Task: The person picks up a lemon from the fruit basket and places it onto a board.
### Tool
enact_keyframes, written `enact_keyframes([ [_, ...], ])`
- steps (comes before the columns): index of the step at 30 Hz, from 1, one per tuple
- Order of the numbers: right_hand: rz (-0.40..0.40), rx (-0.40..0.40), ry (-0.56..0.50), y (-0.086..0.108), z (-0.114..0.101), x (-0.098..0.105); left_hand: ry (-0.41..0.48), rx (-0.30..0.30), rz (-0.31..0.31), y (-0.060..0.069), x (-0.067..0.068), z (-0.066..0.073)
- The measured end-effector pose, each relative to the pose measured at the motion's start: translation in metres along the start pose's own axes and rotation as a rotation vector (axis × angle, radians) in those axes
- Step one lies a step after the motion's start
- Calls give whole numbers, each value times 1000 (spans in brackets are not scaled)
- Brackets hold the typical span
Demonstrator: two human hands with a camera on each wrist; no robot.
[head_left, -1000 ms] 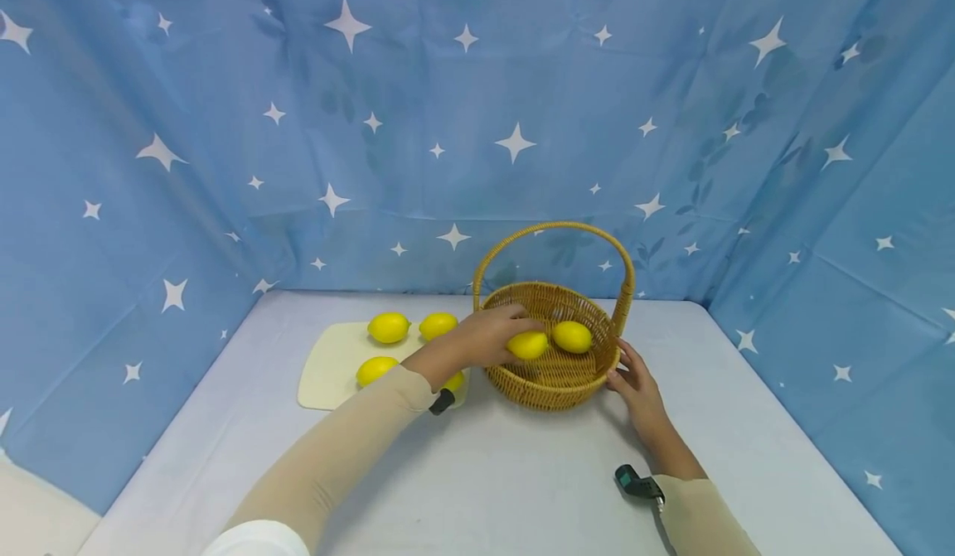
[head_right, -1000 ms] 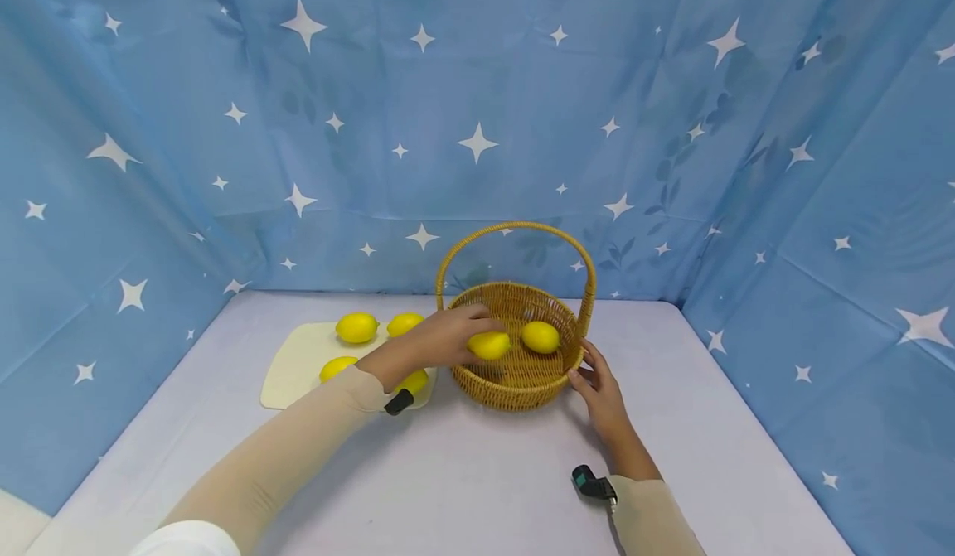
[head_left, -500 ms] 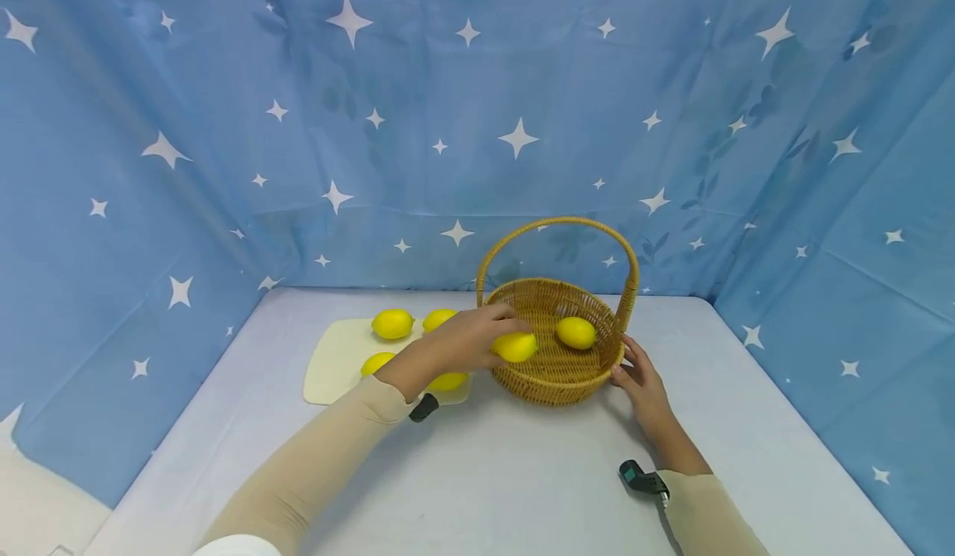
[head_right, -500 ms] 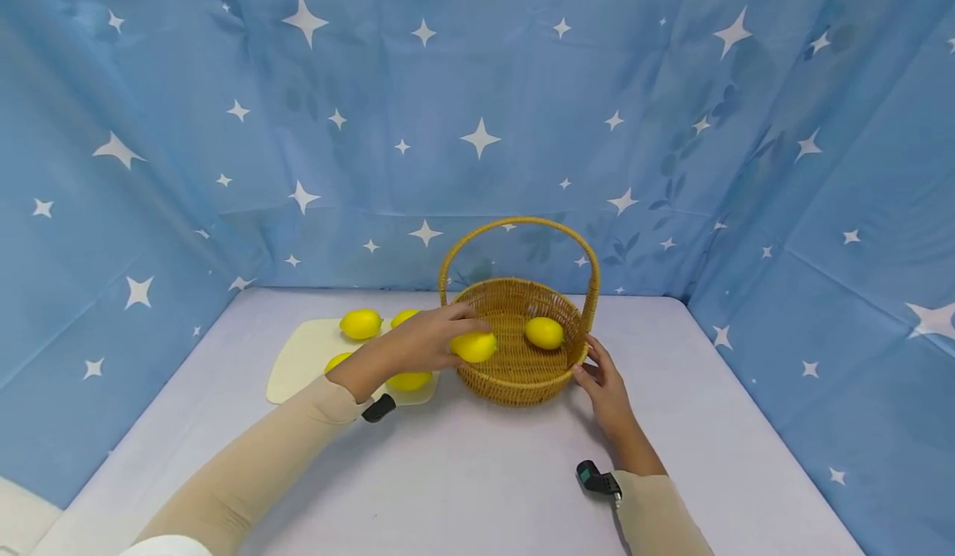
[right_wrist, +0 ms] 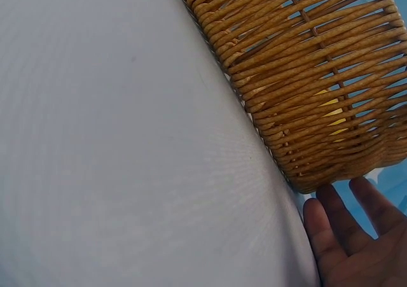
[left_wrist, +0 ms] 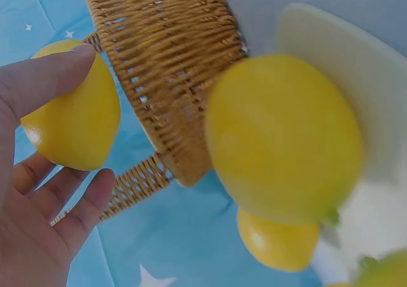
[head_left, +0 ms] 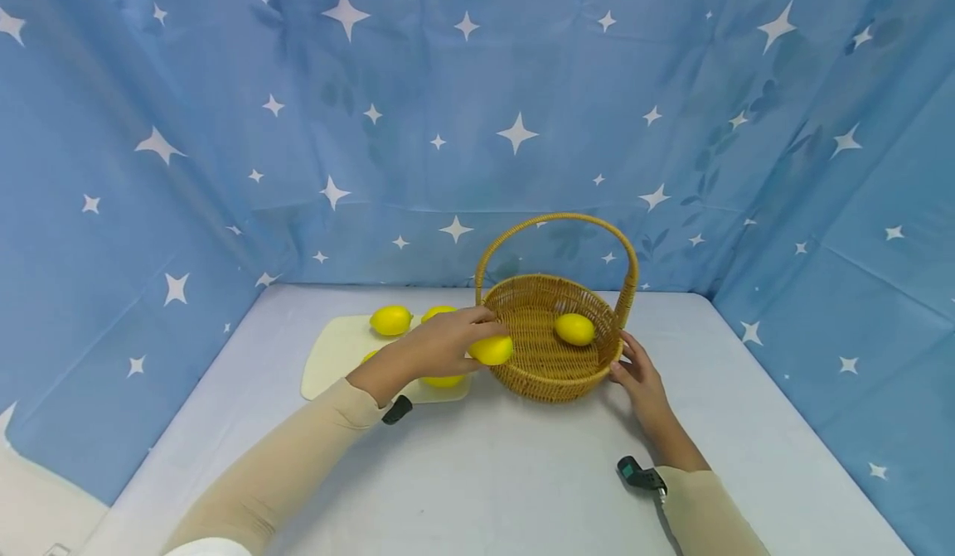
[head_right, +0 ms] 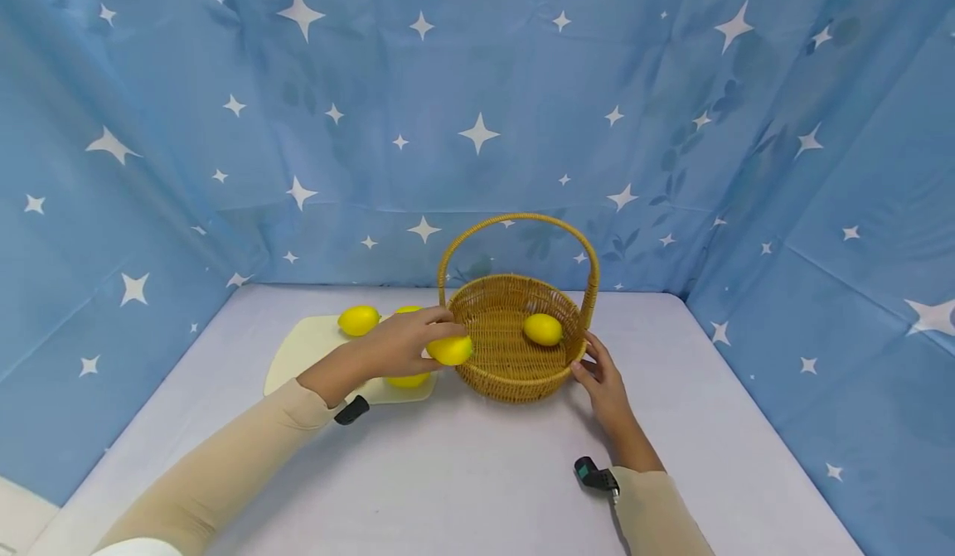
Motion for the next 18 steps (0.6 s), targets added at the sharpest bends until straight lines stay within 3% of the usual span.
enact_keyframes([
  [10, -2, 21, -15, 9, -34, 1, -8, 54, 29, 21, 9, -20],
  [18, -12, 1, -10, 12, -39, -3, -43, 103, -16, 50, 10, -32],
])
Point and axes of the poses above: each hand's wrist, its own y-axis away from the middle knuckle, its own x-axis out of the back of the hand, z = x × y, the point moved 4 cm from there along -y, towards the middle knuckle, and after that the axes turned 5 degrees about z, right-handed, at the moved point
